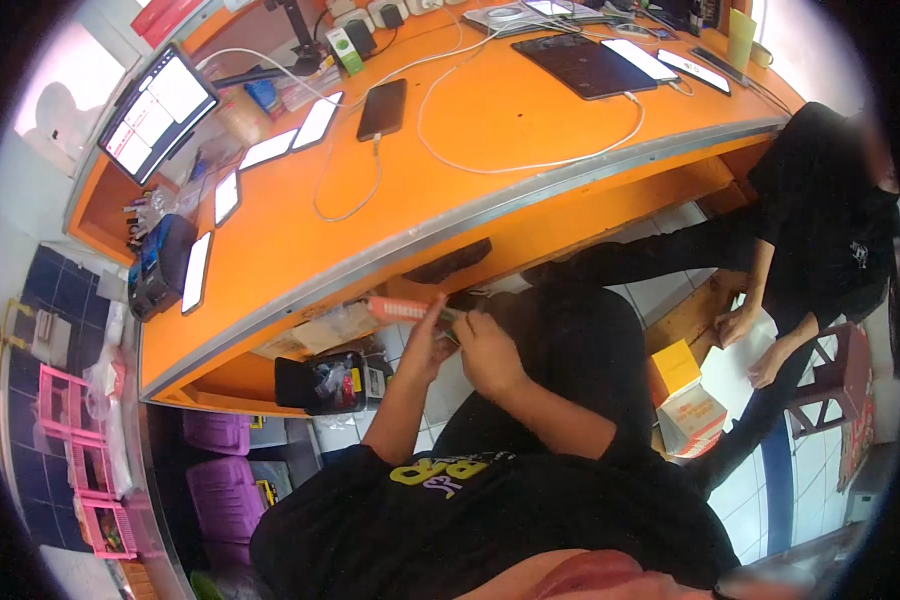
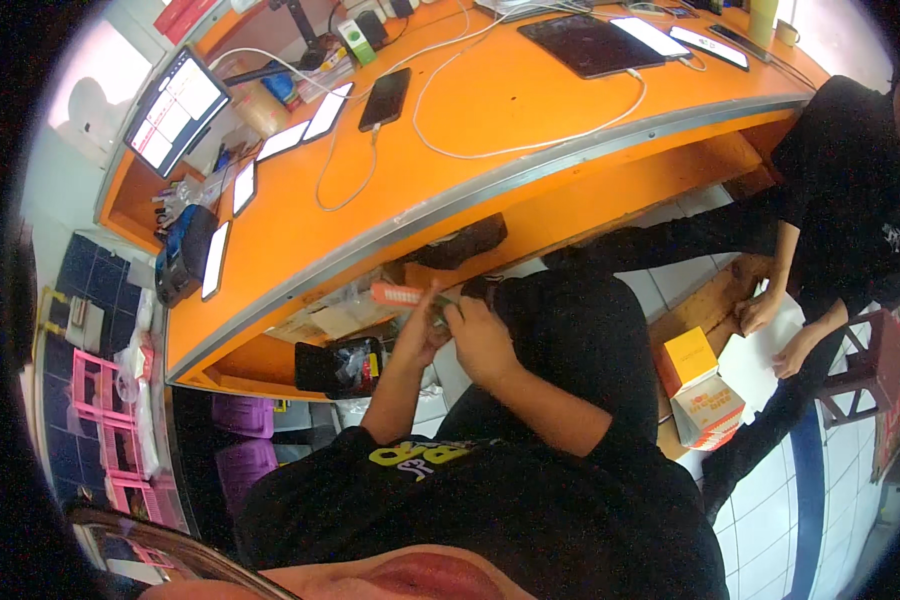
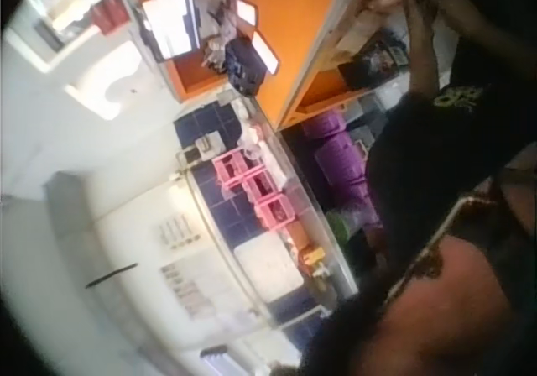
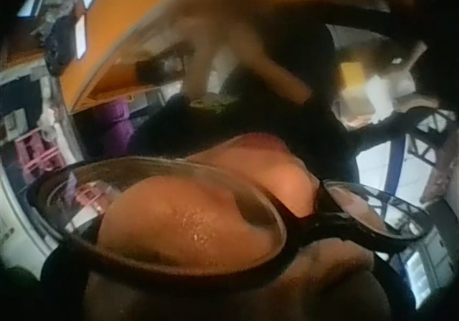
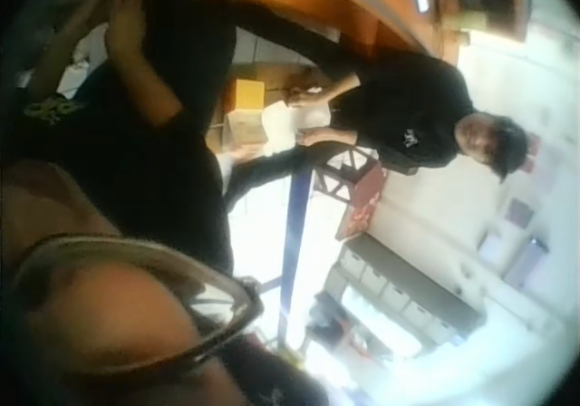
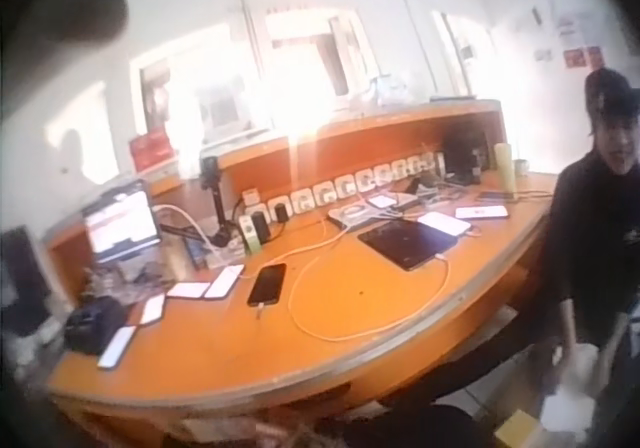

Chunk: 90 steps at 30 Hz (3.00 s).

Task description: The person folds and assembles cardboard food boxes by hand while sitting on the floor.

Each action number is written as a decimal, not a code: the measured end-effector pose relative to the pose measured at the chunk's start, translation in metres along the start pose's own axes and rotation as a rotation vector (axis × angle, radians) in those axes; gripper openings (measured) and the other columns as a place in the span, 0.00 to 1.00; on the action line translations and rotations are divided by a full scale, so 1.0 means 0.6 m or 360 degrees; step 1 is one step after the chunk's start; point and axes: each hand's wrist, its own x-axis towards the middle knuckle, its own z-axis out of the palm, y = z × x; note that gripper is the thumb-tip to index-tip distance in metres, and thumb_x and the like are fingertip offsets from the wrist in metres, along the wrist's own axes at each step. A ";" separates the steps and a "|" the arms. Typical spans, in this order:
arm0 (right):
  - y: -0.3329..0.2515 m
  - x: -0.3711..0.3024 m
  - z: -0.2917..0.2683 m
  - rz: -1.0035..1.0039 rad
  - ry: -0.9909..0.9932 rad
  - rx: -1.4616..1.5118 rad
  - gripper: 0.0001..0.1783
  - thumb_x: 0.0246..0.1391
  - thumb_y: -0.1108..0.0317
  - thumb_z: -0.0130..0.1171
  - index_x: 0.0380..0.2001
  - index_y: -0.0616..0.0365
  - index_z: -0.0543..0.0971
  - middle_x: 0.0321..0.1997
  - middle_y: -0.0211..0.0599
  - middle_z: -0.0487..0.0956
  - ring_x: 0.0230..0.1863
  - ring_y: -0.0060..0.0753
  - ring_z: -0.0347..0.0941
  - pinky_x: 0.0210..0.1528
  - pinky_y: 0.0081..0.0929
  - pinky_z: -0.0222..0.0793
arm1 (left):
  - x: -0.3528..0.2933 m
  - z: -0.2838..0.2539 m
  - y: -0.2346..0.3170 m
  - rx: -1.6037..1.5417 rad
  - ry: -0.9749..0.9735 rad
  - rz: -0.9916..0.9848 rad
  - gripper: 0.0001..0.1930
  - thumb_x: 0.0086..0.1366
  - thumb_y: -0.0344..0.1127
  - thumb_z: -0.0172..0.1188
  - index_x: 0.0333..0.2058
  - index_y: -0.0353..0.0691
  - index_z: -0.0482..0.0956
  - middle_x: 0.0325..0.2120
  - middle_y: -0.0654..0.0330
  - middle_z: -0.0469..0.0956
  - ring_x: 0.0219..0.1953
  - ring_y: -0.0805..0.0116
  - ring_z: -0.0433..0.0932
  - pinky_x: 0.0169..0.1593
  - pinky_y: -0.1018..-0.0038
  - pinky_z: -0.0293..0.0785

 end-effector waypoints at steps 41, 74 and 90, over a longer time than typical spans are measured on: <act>0.030 0.037 -0.072 -0.0085 0.0258 0.0234 0.06 0.47 0.73 0.61 0.30 0.61 0.78 0.35 0.45 0.76 0.37 0.50 0.74 0.39 0.37 0.70 | -0.005 0.004 -0.042 -0.0279 -0.0252 0.0439 0.11 0.66 0.31 0.57 0.45 0.35 0.74 0.41 0.56 0.77 0.48 0.64 0.76 0.54 0.67 0.75; 0.064 0.046 -0.103 0.0912 -0.0366 0.2250 0.20 0.52 0.74 0.62 0.49 0.68 0.74 0.45 0.42 0.80 0.43 0.30 0.78 0.46 0.26 0.74 | -0.026 -0.060 0.020 0.0058 -0.1001 -0.0073 0.34 0.59 0.45 0.64 0.60 0.35 0.63 0.56 0.56 0.69 0.58 0.67 0.68 0.62 0.69 0.61; 0.029 -0.055 -0.065 0.1585 0.0057 0.2165 0.30 0.55 0.73 0.55 0.60 0.67 0.60 0.53 0.50 0.72 0.51 0.44 0.73 0.54 0.34 0.69 | 0.016 -0.058 -0.054 -0.0273 -0.0772 -0.0460 0.23 0.56 0.26 0.55 0.52 0.29 0.70 0.47 0.47 0.76 0.45 0.58 0.79 0.51 0.65 0.75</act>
